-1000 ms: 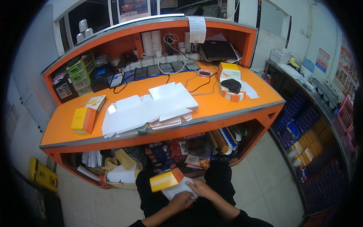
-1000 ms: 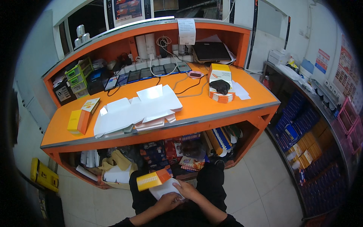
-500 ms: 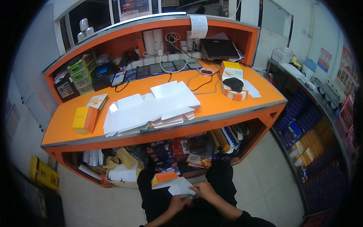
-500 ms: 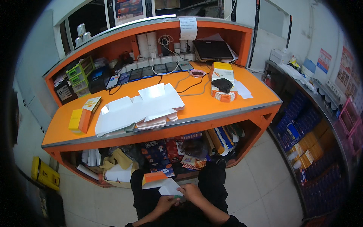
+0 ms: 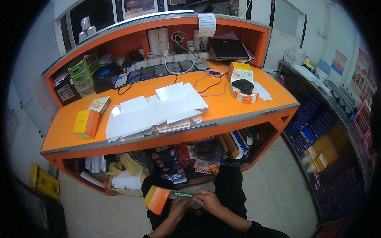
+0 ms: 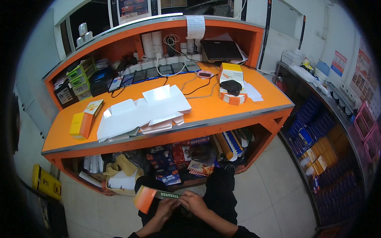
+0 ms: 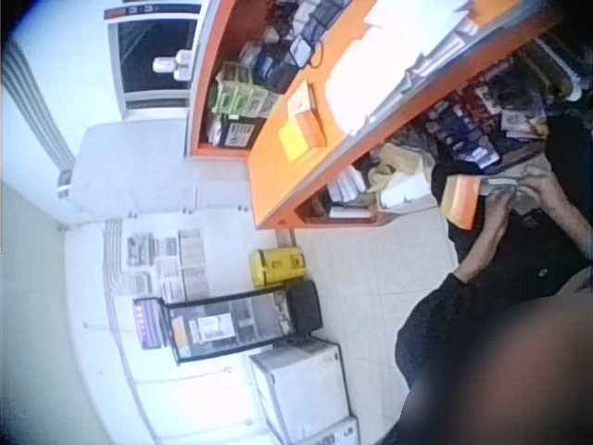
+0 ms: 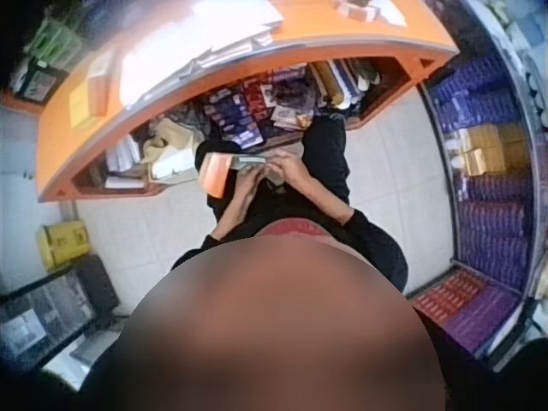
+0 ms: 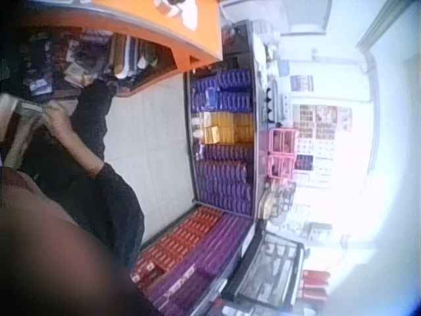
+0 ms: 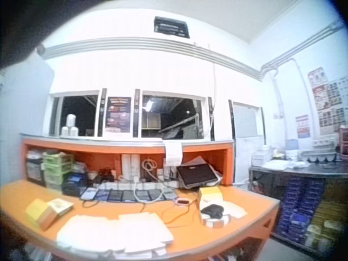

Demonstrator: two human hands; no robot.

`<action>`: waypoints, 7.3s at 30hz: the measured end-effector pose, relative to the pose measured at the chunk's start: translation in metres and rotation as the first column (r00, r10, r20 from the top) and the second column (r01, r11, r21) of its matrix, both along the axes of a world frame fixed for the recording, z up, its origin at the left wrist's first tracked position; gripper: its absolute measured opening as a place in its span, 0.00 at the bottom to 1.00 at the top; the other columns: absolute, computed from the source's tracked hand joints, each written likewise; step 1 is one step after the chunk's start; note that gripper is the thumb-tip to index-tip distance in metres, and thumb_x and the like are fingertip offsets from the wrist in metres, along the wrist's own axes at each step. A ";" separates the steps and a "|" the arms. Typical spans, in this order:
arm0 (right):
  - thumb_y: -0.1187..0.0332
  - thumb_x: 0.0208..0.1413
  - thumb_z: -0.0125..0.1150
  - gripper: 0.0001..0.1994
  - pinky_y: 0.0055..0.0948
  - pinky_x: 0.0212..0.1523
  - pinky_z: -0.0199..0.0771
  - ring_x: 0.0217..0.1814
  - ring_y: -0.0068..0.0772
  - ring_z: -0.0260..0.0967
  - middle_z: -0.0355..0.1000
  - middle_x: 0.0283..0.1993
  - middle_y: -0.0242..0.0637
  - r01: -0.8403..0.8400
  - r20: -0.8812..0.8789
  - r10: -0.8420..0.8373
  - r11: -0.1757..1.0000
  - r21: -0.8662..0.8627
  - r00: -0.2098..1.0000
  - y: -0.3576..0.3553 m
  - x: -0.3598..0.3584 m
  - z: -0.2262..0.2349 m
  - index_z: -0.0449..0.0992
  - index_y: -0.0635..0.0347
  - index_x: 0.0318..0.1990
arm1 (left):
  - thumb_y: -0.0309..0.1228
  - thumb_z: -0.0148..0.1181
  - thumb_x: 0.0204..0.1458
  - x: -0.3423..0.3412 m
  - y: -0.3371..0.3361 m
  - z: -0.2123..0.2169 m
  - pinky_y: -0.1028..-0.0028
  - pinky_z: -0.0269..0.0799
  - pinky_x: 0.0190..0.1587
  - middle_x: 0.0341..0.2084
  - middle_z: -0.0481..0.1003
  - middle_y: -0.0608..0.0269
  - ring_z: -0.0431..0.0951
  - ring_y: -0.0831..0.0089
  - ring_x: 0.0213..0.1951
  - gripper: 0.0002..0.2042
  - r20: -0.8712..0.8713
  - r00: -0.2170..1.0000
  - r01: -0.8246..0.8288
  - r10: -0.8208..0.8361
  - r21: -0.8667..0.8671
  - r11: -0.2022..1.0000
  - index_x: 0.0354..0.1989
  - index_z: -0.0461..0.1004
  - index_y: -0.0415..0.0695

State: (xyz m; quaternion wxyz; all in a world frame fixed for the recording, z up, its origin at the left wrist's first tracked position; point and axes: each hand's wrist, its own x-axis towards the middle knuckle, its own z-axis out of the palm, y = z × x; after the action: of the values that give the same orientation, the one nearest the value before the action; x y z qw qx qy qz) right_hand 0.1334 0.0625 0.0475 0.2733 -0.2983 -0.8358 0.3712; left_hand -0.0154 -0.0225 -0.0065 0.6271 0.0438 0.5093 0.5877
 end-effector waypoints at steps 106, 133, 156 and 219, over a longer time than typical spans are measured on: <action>0.68 0.57 0.55 0.10 0.21 0.39 0.69 0.36 0.23 0.69 0.72 0.36 0.33 -0.385 -0.389 0.239 0.850 -0.360 0.890 0.036 -0.029 0.092 0.74 0.62 0.43 | 0.22 0.56 0.44 -0.352 0.002 0.218 0.59 0.60 0.57 0.54 0.63 0.53 0.62 0.54 0.58 0.30 -0.610 -0.765 -0.277 0.206 0.601 0.749 0.60 0.58 0.44; 0.61 0.53 0.56 0.11 0.35 0.31 0.70 0.27 0.41 0.71 0.75 0.27 0.40 -0.141 0.197 0.022 0.777 0.613 0.980 0.166 -0.117 0.240 0.77 0.58 0.31 | 0.39 0.58 0.49 -0.206 0.045 0.251 0.61 0.58 0.56 0.51 0.65 0.50 0.65 0.55 0.54 0.26 -0.460 -0.581 0.205 0.672 0.716 0.667 0.55 0.63 0.41; 0.73 0.38 0.58 0.08 0.38 0.47 0.61 0.48 0.33 0.65 0.74 0.34 0.24 0.019 -0.200 0.216 0.633 0.774 0.956 0.095 -0.004 0.205 0.80 0.48 0.26 | 0.41 0.53 0.54 -0.109 0.081 0.234 0.68 0.70 0.49 0.48 0.68 0.49 0.74 0.63 0.45 0.29 -0.328 0.942 0.279 -0.075 0.637 0.719 0.58 0.57 0.32; 0.76 0.48 0.62 0.08 0.27 0.38 0.71 0.36 0.33 0.72 0.72 0.36 0.41 0.117 -0.572 -0.110 0.993 -0.025 0.813 0.093 0.053 0.165 0.77 0.67 0.36 | 0.21 0.64 0.45 0.060 0.120 0.210 0.77 0.73 0.39 0.31 0.74 0.58 0.76 0.74 0.33 0.07 -0.618 0.715 0.140 0.327 0.586 0.798 0.33 0.75 0.32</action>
State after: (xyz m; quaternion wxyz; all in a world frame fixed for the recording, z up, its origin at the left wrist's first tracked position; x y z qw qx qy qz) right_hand 0.1868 0.1551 0.2120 0.5349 -0.2209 -0.6978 0.4221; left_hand 0.0448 0.0973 0.2033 0.3110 0.4267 0.4967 0.6888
